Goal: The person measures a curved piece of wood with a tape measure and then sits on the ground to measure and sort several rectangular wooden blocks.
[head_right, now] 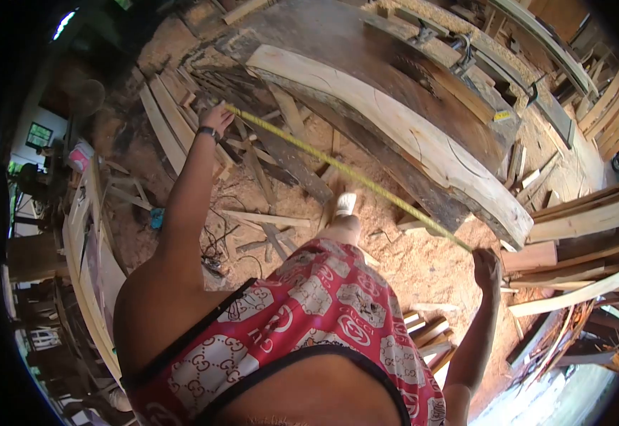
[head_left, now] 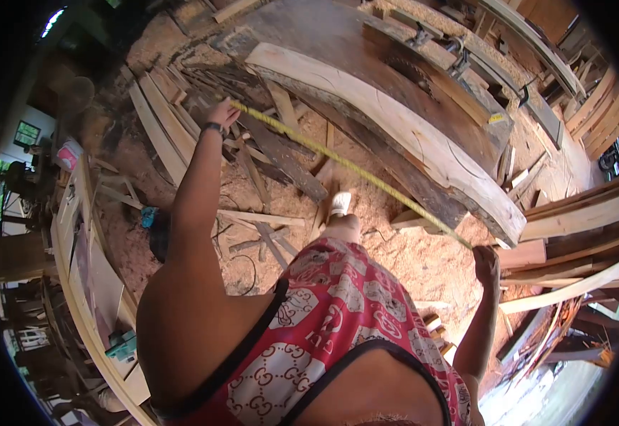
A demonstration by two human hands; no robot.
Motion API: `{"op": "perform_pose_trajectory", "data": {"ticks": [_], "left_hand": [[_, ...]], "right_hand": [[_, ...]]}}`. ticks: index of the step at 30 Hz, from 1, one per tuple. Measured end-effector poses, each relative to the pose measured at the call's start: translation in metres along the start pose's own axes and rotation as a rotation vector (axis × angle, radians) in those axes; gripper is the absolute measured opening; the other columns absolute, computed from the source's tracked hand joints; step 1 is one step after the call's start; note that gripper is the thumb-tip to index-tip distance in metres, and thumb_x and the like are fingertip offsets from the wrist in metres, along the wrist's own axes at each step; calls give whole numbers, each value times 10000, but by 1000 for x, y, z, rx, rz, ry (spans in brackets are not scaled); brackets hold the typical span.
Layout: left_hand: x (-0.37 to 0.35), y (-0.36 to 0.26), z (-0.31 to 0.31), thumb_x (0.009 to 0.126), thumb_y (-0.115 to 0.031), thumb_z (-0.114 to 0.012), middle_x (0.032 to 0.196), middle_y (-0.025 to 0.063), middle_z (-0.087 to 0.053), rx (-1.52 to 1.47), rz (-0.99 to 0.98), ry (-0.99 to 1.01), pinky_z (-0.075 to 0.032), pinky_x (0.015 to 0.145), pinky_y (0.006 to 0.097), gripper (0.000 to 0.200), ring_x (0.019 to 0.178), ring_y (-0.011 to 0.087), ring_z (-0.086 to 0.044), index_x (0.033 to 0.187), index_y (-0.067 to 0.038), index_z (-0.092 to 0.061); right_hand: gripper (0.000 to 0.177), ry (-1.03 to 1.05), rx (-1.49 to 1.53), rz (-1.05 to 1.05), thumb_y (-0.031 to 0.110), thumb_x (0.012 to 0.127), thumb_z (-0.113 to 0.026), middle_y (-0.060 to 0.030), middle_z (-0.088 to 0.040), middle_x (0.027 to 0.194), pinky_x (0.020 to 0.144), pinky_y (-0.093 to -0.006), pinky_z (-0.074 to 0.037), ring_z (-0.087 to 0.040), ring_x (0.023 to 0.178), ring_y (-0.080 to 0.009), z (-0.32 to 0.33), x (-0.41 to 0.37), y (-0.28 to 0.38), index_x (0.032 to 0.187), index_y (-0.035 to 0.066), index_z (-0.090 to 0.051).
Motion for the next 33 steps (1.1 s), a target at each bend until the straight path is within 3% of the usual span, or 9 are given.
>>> {"op": "perform_pose_trajectory", "data": {"ticks": [5,9,10,11,12,14,19,27,33], "left_hand": [[25,55,-100,1001,-225,-606,1198,167,-570,-41,130,187,-568,944,390,407,1096,286,-595,1293,30,-483],[90,85,-165,997,-223,-600,1083,126,-579,-22,192,201,-581,865,389,326,992,239,-606,1236,-18,-516],[106,88,-177,976,-185,-630,1003,144,-605,-54,181,170,-593,731,366,286,865,243,-639,1157,17,-542],[124,89,-186,955,-148,-660,923,163,-632,-79,171,142,-605,597,342,253,739,248,-672,1079,53,-568],[135,87,-192,955,-148,-660,923,163,-632,-78,174,120,-605,597,342,253,739,248,-672,1079,53,-568],[145,65,-208,951,-117,-655,862,190,-672,45,136,50,-589,515,334,205,643,267,-692,1013,74,-612],[224,62,-215,950,-117,-649,842,195,-706,284,149,79,-601,529,321,251,650,272,-722,968,131,-621],[243,20,-229,915,-158,-688,752,173,-721,646,116,17,-584,556,319,248,621,214,-712,851,82,-675],[236,23,-221,883,-227,-742,696,147,-714,624,21,47,-569,567,348,314,573,213,-690,791,67,-686]], "right_hand": [[249,40,-11,-132,237,917,-602,-205,-673,903,752,-461,-481,-637,838,-398,-7,50,32,971,18,-708],[276,33,-57,-94,253,910,-589,-218,-675,919,778,-471,-475,-628,883,-412,-33,109,15,958,6,-705],[270,-14,-199,145,241,911,-593,-219,-679,908,779,-468,-476,-628,871,-411,-48,119,-9,957,3,-710],[263,35,-137,-28,234,911,-595,-217,-679,896,773,-468,-478,-629,861,-407,-44,141,15,954,2,-713],[257,83,-82,-210,226,911,-597,-216,-680,884,767,-469,-479,-631,851,-404,-36,156,47,952,2,-717],[255,57,-58,-249,218,907,-600,-218,-672,860,748,-466,-480,-635,824,-397,-43,186,69,946,-5,-717],[242,79,-13,-259,207,905,-599,-226,-666,854,731,-460,-483,-642,796,-391,-63,252,97,944,4,-724],[233,118,-13,-298,196,910,-604,-214,-671,852,728,-445,-485,-648,794,-377,-69,302,116,950,-1,-722],[236,168,15,-364,184,911,-612,-216,-673,871,737,-438,-483,-648,802,-376,-74,306,103,965,-22,-715]]}}
Point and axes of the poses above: each hand's wrist, its own x-axis towards the middle knuckle, its own z-axis out of the back of the hand, y = z × x, the point moved 1 cm from there along x, towards the middle knuckle
